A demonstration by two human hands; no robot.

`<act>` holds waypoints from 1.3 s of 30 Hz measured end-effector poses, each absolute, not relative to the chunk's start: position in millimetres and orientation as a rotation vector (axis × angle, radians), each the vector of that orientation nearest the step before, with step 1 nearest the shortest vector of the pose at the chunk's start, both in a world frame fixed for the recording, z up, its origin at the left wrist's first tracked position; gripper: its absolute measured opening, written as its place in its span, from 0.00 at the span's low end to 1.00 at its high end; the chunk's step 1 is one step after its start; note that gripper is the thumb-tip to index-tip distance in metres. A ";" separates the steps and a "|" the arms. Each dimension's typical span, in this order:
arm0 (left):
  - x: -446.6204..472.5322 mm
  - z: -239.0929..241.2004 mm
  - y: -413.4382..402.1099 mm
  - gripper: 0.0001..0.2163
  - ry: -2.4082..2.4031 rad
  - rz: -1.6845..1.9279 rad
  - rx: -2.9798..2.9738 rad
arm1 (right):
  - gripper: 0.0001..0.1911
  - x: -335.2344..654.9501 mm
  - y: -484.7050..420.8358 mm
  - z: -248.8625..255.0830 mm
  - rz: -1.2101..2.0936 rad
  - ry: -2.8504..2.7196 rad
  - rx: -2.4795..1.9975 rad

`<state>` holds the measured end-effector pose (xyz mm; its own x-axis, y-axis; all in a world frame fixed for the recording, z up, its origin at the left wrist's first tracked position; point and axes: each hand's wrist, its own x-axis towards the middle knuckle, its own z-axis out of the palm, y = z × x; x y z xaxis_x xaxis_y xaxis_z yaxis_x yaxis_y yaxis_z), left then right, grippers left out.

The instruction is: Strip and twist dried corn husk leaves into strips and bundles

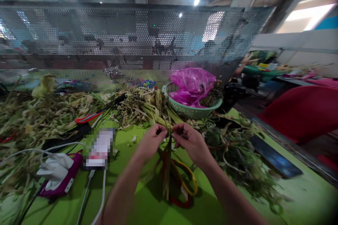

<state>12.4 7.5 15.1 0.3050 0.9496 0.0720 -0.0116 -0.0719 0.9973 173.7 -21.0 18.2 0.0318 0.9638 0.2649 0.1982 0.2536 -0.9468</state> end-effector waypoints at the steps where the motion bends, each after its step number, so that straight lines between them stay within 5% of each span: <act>1: 10.2 14.3 9.3 0.07 0.943 1.029 1.406 | 0.10 175.8 -20.8 19.4 0.835 -1.450 -1.184; 7: -2.8 16.7 17.8 0.06 1.127 1.137 1.542 | 0.09 195.3 -19.9 22.4 0.570 -1.513 -1.323; 17: 0.8 18.9 14.1 0.08 0.932 1.136 1.141 | 0.07 193.7 -18.3 19.2 0.785 -1.610 -1.376; 24: -0.7 17.5 17.6 0.08 0.922 1.102 1.215 | 0.15 185.5 -22.4 28.8 1.234 -1.210 -1.165; 30: -5.9 14.6 20.5 0.09 1.136 0.978 1.864 | 0.13 187.3 -19.9 24.2 1.104 -1.183 -1.177; 39: -6.3 9.1 23.1 0.08 1.129 1.014 1.705 | 0.15 186.8 -19.7 24.1 0.992 -1.202 -1.240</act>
